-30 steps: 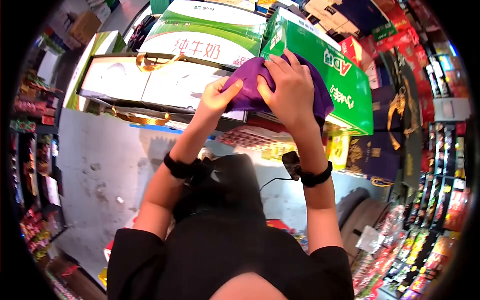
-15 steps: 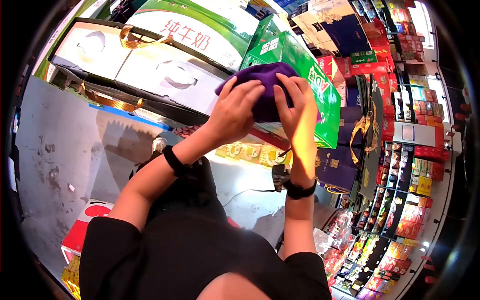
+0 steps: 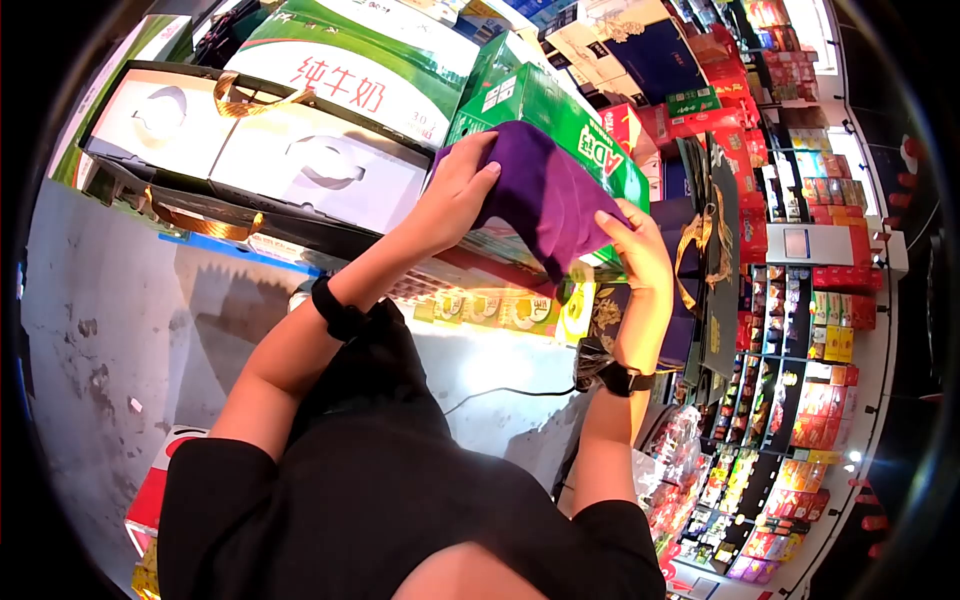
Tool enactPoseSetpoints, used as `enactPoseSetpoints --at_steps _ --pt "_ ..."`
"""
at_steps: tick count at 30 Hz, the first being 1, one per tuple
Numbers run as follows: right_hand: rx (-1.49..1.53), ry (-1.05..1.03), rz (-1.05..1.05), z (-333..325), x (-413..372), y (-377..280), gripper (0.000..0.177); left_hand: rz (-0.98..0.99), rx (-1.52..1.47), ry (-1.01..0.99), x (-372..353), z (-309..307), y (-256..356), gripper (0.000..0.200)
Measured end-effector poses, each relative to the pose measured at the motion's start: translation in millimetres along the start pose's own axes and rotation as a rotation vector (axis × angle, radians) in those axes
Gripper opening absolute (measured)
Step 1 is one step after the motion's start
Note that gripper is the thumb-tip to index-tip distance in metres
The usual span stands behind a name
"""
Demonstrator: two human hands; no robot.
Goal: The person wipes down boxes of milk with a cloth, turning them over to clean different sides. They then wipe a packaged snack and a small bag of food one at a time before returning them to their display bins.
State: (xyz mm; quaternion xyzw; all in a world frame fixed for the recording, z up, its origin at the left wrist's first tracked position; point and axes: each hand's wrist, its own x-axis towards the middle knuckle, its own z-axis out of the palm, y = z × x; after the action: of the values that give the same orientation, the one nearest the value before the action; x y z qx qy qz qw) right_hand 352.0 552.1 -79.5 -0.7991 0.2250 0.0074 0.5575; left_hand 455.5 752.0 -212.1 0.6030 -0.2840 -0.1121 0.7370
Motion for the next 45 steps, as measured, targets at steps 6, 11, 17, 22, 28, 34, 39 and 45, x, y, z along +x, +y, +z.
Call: enactPoseSetpoints --at_steps 6,11,17,22,28,34,39,45 --pt "-0.424 0.311 -0.391 -36.0 45.5 -16.0 0.017 0.088 0.113 -0.039 1.5 -2.2 5.5 0.052" --pt "-0.873 0.347 -0.755 50.3 28.5 -13.3 0.037 0.101 0.137 0.072 -10.6 5.4 -0.2 0.051" --pt "-1.11 0.055 -0.472 88.0 22.2 3.1 0.055 -0.054 0.05 -0.063 -13.1 10.9 -14.9 0.054" --pt "-1.162 -0.087 -0.765 64.3 87.1 6.8 0.051 0.048 0.121 -0.06 31.6 8.7 -39.0 0.053" --pt "-1.123 -0.087 -0.75 65.7 129.2 1.2 0.055 0.061 0.103 0.053 75.9 18.4 -67.9 0.039" --pt "-1.068 0.002 -0.682 70.2 97.5 19.1 0.062 0.252 0.156 0.16 41.5 19.4 -52.1 0.033" --pt "-0.977 0.067 -0.6 95.7 16.6 9.0 0.057 0.104 0.06 0.096 -9.3 19.1 -25.6 0.047" --pt "-0.954 0.228 -0.678 102.4 -17.6 42.9 0.047 0.233 0.093 0.181 -54.5 32.5 -10.7 0.055"
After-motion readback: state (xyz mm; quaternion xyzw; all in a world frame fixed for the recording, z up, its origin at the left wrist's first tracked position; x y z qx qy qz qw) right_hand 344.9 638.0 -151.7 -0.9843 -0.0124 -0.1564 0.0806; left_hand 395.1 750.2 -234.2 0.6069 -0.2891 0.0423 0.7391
